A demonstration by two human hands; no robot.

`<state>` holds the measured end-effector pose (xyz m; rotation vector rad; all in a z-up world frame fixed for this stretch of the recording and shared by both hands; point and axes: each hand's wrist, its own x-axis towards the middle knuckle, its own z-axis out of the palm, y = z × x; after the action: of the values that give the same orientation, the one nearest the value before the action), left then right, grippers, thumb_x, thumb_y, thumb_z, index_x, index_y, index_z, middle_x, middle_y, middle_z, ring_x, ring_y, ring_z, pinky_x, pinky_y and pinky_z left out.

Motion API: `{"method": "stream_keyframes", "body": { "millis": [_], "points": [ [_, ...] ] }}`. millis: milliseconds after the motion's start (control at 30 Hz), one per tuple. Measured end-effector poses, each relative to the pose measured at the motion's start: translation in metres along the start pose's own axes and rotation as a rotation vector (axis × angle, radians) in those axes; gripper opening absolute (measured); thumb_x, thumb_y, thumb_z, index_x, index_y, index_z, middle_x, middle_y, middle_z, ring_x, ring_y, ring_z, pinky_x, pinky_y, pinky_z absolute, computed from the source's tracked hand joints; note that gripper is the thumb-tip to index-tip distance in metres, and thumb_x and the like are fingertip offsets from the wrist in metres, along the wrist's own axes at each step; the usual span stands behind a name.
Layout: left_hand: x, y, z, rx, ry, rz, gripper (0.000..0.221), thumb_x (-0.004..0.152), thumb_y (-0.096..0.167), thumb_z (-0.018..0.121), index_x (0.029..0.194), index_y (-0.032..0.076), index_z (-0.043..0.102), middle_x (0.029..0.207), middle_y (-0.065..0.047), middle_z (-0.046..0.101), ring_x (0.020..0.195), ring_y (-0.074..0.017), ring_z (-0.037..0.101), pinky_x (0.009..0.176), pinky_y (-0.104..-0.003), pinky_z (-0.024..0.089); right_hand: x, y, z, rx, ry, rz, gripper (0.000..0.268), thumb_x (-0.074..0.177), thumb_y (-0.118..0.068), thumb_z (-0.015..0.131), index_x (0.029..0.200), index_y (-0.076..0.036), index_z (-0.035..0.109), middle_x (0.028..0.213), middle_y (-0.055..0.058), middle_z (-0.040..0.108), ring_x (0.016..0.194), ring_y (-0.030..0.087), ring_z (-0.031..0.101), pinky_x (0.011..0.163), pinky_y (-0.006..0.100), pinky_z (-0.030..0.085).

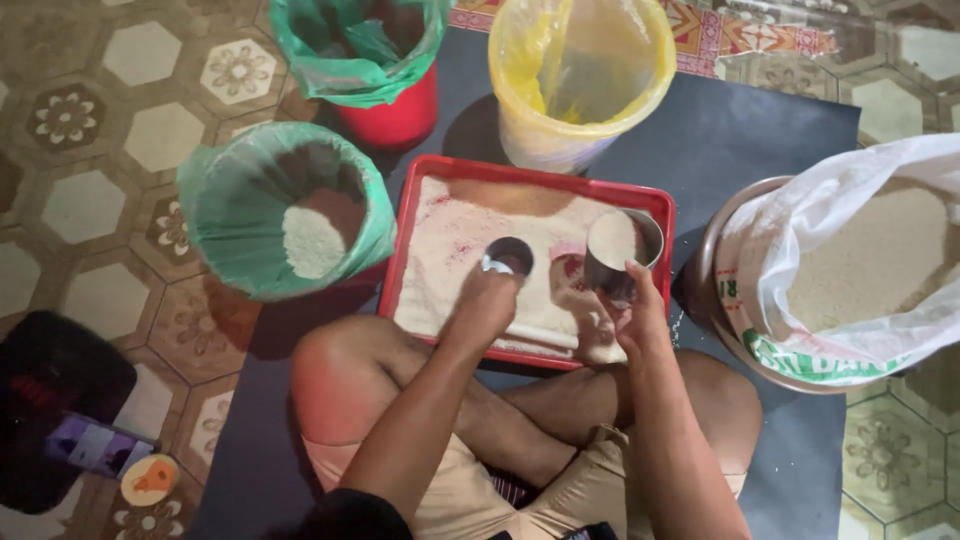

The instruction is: The person sitting on the floor uses cups to scoop rice from a central tray and distribute it into several surrounding bags and buckets.

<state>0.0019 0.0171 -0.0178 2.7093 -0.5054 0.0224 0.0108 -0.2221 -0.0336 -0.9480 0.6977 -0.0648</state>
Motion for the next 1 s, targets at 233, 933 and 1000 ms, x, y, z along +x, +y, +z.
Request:
{"method": "stream_keyframes", "body": {
  "millis": [233, 933, 1000],
  "points": [
    [0.006, 0.047, -0.037, -0.135, -0.279, -0.101, 0.033, 0.101, 0.007, 0.046, 0.118, 0.021, 0.070, 0.113, -0.012, 0.068, 0.139, -0.0462, 0.045, 0.109, -0.075, 0.036, -0.004, -0.004, 0.003, -0.074, -0.096, -0.179, 0.075, 0.086, -0.030, 0.084, 0.143, -0.006, 0.040, 0.131, 0.018, 0.038, 0.115, 0.034, 0.049, 0.099, 0.060, 0.054],
    [-0.034, -0.020, 0.012, -0.121, -0.294, -0.069, 0.044, 0.084, 0.030, 0.079, 0.121, 0.009, 0.068, 0.100, -0.014, 0.067, 0.099, -0.0412, 0.070, 0.089, -0.059, 0.053, -0.022, 0.010, 0.016, -0.384, -0.134, -0.718, 0.133, 0.057, -0.003, 0.104, 0.155, 0.000, 0.013, 0.145, 0.032, 0.026, 0.129, 0.045, 0.041, 0.103, 0.054, 0.054],
    [-0.027, -0.014, 0.009, -0.139, -0.366, -0.105, 0.048, 0.081, 0.029, 0.083, 0.121, 0.006, 0.070, 0.102, -0.017, 0.069, 0.101, -0.0431, 0.070, 0.089, -0.060, 0.055, -0.023, 0.008, 0.018, -0.411, -0.146, -0.751, 0.135, 0.056, -0.004, 0.105, 0.155, 0.000, 0.014, 0.145, 0.030, 0.027, 0.129, 0.044, 0.042, 0.102, 0.055, 0.054]
  ]
}}
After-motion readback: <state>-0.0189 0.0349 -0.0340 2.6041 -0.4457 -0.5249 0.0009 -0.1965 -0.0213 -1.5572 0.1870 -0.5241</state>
